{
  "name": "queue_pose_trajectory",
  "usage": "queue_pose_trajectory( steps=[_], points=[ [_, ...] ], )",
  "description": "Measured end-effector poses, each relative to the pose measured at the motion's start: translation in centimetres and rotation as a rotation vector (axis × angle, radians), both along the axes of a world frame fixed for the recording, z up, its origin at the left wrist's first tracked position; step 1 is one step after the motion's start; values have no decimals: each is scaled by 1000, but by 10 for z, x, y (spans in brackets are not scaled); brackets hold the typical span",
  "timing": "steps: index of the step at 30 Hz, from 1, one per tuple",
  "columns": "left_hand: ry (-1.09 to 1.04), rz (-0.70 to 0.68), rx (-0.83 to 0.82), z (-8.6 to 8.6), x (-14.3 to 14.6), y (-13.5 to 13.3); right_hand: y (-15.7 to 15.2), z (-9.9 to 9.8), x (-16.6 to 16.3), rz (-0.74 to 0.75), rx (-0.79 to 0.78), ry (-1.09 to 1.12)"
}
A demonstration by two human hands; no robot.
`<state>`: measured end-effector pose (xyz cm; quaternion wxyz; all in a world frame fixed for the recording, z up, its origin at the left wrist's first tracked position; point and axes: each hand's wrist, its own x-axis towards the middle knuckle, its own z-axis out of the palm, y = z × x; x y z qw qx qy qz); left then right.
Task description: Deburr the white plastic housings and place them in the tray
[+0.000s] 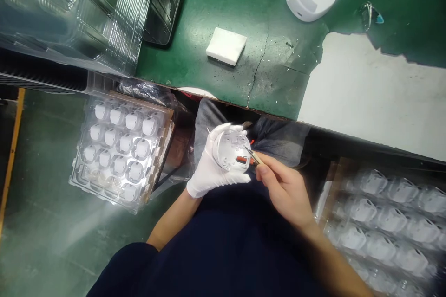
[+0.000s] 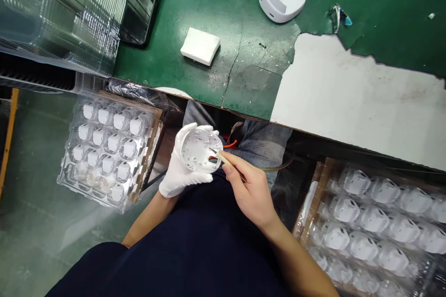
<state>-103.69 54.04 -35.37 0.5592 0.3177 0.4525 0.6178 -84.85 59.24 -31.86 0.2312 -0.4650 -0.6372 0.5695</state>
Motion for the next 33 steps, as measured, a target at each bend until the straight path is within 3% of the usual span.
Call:
queue_pose_trajectory(
  steps=[3,6,11,21,24,26,30,33],
  points=[
    [10,-52,3,-2,-1,-2,12,9,-7,25,-296,52],
    [3,-110,-65,-2,-1,-3,22,15,-15,141,-470,85],
    [-46,-186,-203,-2,2,-4,27,12,-24,252,-527,137],
    [17,-278,-186,2,3,3,19,2,-22,165,-699,223],
    [94,-228,-110,-5,1,0,21,4,-17,74,-619,181],
    [146,-184,-73,-9,-3,-2,29,5,-8,-62,-481,111],
    [166,-138,-73,-12,-14,-7,63,-4,20,-428,-58,-105],
    [147,-110,-94,-12,-21,-9,102,-20,38,-556,294,-328]
  ],
)
